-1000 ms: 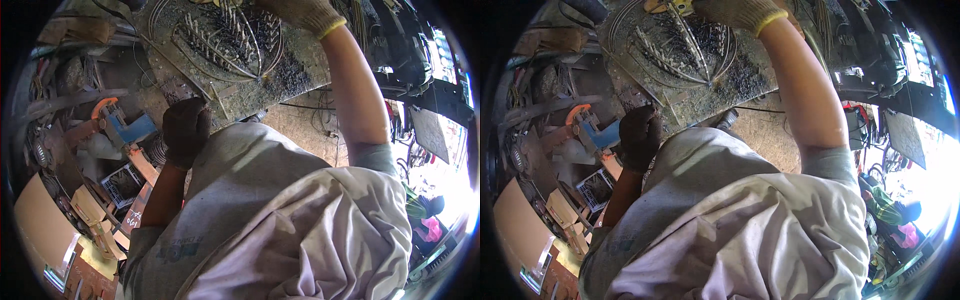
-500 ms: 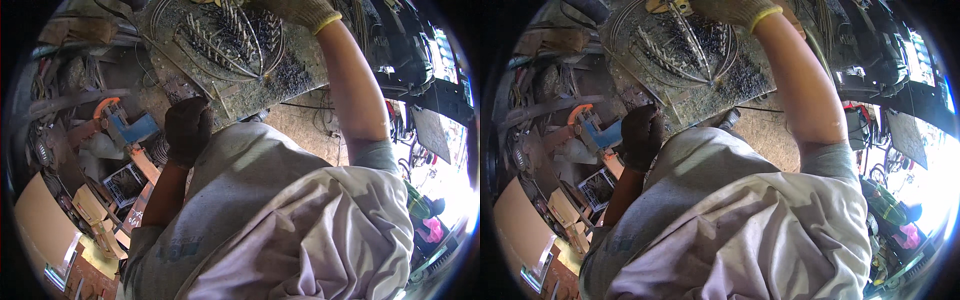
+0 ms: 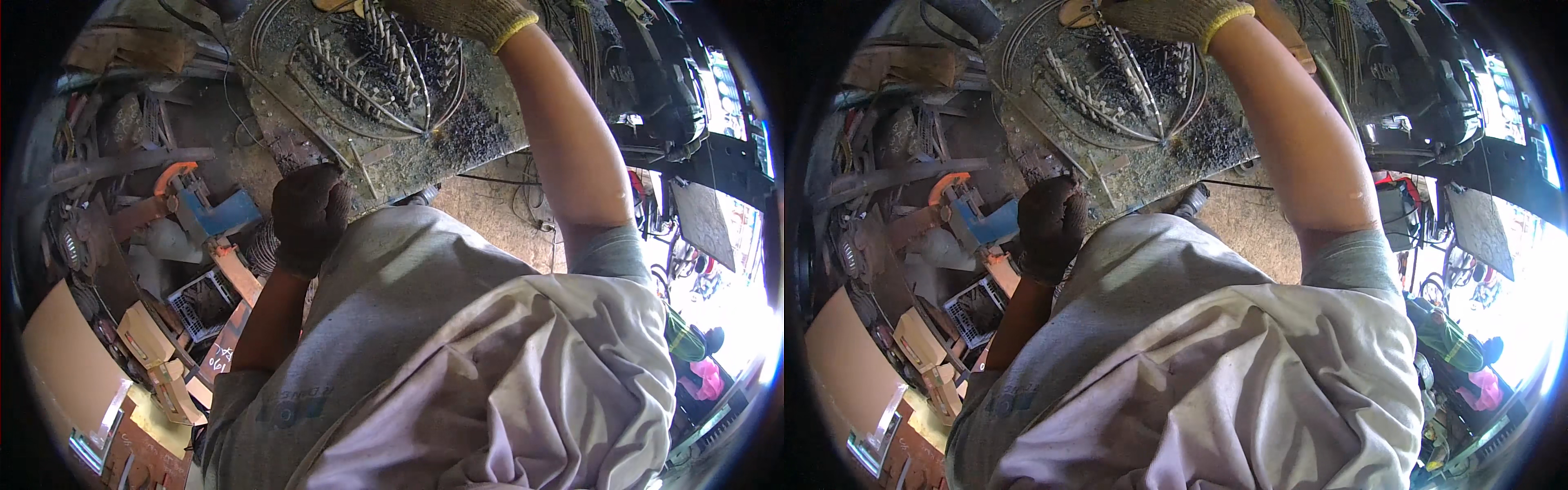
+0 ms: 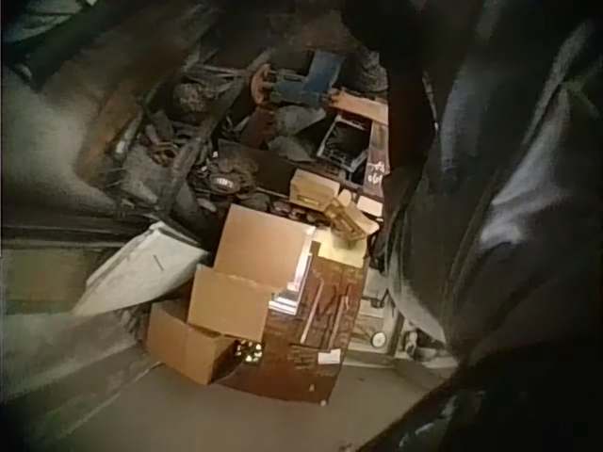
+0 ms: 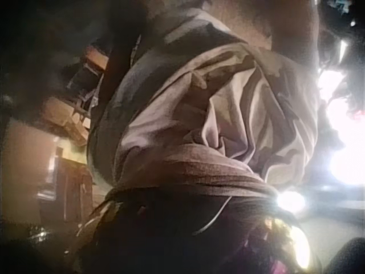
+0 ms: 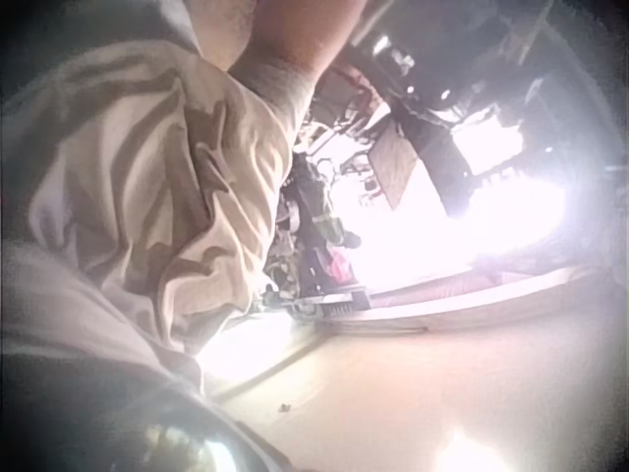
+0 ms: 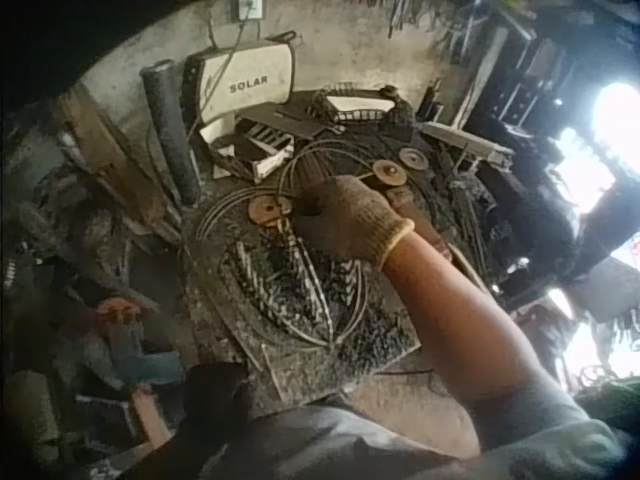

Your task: The person fits curved metal rods into a decorative metal frame, aligns them by hand, and welds the joints together using a welding torch.

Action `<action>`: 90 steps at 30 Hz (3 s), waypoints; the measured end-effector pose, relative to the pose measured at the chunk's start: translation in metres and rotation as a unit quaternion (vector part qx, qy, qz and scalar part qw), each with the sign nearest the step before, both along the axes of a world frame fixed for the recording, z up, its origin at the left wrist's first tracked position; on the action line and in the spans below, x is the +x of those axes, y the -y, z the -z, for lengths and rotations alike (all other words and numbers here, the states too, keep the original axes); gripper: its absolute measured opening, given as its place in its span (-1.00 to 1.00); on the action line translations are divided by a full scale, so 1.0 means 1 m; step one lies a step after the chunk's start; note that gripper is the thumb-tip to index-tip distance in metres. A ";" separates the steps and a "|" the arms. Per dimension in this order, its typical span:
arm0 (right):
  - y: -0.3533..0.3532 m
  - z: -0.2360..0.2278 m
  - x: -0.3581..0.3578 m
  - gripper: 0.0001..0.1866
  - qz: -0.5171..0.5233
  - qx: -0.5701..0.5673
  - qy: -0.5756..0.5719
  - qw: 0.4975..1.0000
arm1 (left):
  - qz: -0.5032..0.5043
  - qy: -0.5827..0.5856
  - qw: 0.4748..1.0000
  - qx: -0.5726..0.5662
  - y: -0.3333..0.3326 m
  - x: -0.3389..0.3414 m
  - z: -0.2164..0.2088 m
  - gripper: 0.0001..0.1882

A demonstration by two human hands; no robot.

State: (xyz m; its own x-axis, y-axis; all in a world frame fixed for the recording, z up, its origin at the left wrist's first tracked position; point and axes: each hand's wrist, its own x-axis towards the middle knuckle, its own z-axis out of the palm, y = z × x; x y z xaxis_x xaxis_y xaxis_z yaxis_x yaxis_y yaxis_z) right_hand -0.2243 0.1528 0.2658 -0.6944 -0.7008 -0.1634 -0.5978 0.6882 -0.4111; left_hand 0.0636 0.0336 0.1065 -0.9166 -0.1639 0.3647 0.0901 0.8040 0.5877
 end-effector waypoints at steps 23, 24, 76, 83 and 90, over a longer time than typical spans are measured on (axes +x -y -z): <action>-0.001 0.024 -0.008 -0.56 -0.006 -0.020 -0.034 0.999 | 0.000 -0.004 1.000 -0.013 -0.001 0.001 -0.001 -0.81; -0.001 0.027 -0.010 -0.56 -0.005 -0.022 -0.046 0.999 | -0.003 -0.004 1.000 -0.012 -0.001 0.002 0.001 -0.81; -0.189 0.181 0.045 -0.72 0.069 -0.375 -0.191 0.904 | -0.282 0.048 0.955 -0.081 -0.078 0.003 -0.025 -0.72; -0.193 0.180 0.039 -0.71 0.023 -0.379 -0.139 0.915 | -0.311 0.172 0.933 -0.058 -0.114 -0.015 -0.038 -0.70; -0.197 0.174 0.040 -0.70 0.015 -0.368 -0.123 0.921 | -0.322 0.261 0.901 -0.131 -0.116 -0.035 -0.038 -0.65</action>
State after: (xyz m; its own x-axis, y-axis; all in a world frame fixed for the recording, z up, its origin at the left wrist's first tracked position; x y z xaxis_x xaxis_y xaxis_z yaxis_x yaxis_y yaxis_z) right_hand -0.1841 0.3503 0.0916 -0.6673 -0.5394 0.5136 -0.7207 0.2939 -0.6278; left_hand 0.0282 0.1492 0.1449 -0.7196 -0.6942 0.0155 -0.6783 0.7075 0.1983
